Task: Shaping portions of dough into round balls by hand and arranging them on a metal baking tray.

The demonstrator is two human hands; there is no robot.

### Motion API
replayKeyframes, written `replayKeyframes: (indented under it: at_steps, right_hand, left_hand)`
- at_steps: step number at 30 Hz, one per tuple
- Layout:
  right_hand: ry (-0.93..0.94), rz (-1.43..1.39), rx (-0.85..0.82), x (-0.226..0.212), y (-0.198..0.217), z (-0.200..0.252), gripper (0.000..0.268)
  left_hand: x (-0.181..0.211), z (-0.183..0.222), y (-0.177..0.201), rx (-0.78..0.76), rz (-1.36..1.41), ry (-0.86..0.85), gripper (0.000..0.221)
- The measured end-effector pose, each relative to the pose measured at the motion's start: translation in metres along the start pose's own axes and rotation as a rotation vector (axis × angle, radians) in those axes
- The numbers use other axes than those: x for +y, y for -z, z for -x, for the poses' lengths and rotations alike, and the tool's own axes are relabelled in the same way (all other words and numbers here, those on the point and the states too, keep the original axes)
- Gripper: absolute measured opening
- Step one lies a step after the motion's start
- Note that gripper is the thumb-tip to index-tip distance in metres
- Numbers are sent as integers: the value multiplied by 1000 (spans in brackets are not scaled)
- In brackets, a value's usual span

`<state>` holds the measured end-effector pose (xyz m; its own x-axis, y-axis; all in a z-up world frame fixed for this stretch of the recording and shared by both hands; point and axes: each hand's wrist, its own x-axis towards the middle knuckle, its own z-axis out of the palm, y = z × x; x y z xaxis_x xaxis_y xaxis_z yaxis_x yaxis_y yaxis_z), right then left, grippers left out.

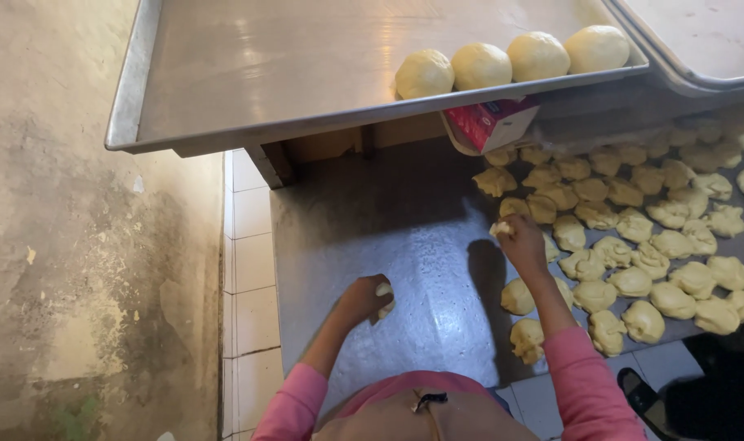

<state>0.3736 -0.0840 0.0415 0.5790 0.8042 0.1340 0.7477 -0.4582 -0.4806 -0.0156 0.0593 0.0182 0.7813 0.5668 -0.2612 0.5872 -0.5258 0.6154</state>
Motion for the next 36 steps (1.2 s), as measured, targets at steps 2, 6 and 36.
replayKeyframes:
  at_steps: [2,6,36]
  right_hand:
    - [36,-214,105,-57,62,11,37]
    - [206,-396,272,-150,121,62,45]
    - [572,-20,7,-117,-73,101,39]
  left_hand:
    - [20,18,40,82,345,74,51]
    - [68,64,94,206,387,94,62]
    - [-15,6,-22,715,-433,-313,42]
